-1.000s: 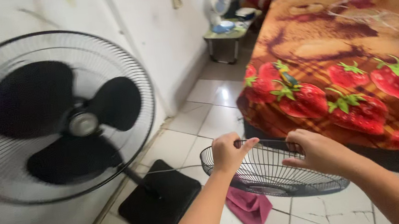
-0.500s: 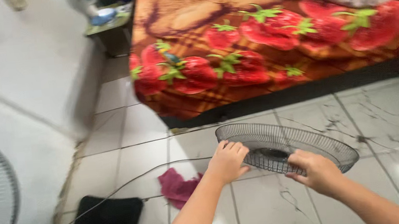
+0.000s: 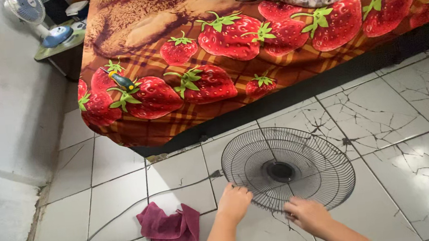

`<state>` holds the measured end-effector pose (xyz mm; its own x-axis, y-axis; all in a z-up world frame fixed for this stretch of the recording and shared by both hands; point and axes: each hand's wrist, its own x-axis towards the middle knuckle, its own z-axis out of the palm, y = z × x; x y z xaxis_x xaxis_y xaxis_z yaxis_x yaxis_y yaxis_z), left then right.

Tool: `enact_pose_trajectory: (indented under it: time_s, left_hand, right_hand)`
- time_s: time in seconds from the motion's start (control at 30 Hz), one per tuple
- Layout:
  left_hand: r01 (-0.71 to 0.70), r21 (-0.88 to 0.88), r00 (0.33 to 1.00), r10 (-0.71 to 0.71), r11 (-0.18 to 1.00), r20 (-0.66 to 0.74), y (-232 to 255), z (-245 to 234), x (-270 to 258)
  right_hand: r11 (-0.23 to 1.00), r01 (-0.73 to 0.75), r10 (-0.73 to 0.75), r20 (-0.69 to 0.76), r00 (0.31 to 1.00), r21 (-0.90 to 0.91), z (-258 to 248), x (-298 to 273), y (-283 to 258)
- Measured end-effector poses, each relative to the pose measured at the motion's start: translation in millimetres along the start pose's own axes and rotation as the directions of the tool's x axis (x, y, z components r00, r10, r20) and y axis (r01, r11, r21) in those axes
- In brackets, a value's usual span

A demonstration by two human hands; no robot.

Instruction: The person unplugs a standing electric fan, then uses a screwdriver to loosen the screw on the front grille. They remove the front grille and place it on the floor. The person then removes the rear grille and places it on the floor as well.

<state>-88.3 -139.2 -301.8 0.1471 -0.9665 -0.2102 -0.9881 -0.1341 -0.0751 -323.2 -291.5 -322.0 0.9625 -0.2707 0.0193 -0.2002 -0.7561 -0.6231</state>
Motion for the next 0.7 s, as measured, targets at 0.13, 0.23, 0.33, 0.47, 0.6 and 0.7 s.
enact_pose_trajectory:
  time_s: [0.13,0.23,0.33,0.47,0.6,0.7]
  left_hand:
    - [-0.018,0.131,0.988,-0.003,0.991,0.156,-8,29,-3]
    - [0.055,0.058,0.985,-0.063,0.997,0.163,-8,49,-10]
    - [0.149,0.038,0.918,-0.153,0.988,0.365,-6,52,-12]
    - [0.192,0.031,0.928,-0.192,0.981,0.319,-9,35,-11]
    - [0.211,-0.027,0.965,-0.204,0.977,0.165,-8,23,-22]
    - [0.221,-0.049,0.969,-0.214,0.974,0.128,-8,12,-20]
  right_hand:
    - [0.972,-0.233,0.188,0.464,0.866,0.041,6,19,1]
    - [0.973,-0.223,0.160,0.551,0.819,0.050,27,26,1]
    - [0.993,-0.098,0.058,0.476,0.878,0.060,59,20,1]
    - [0.993,-0.103,0.067,0.453,0.889,0.056,94,16,13]
    - [0.989,-0.139,0.142,0.533,0.834,-0.045,113,13,17]
    - [0.978,-0.162,0.206,0.529,0.823,-0.130,102,28,12]
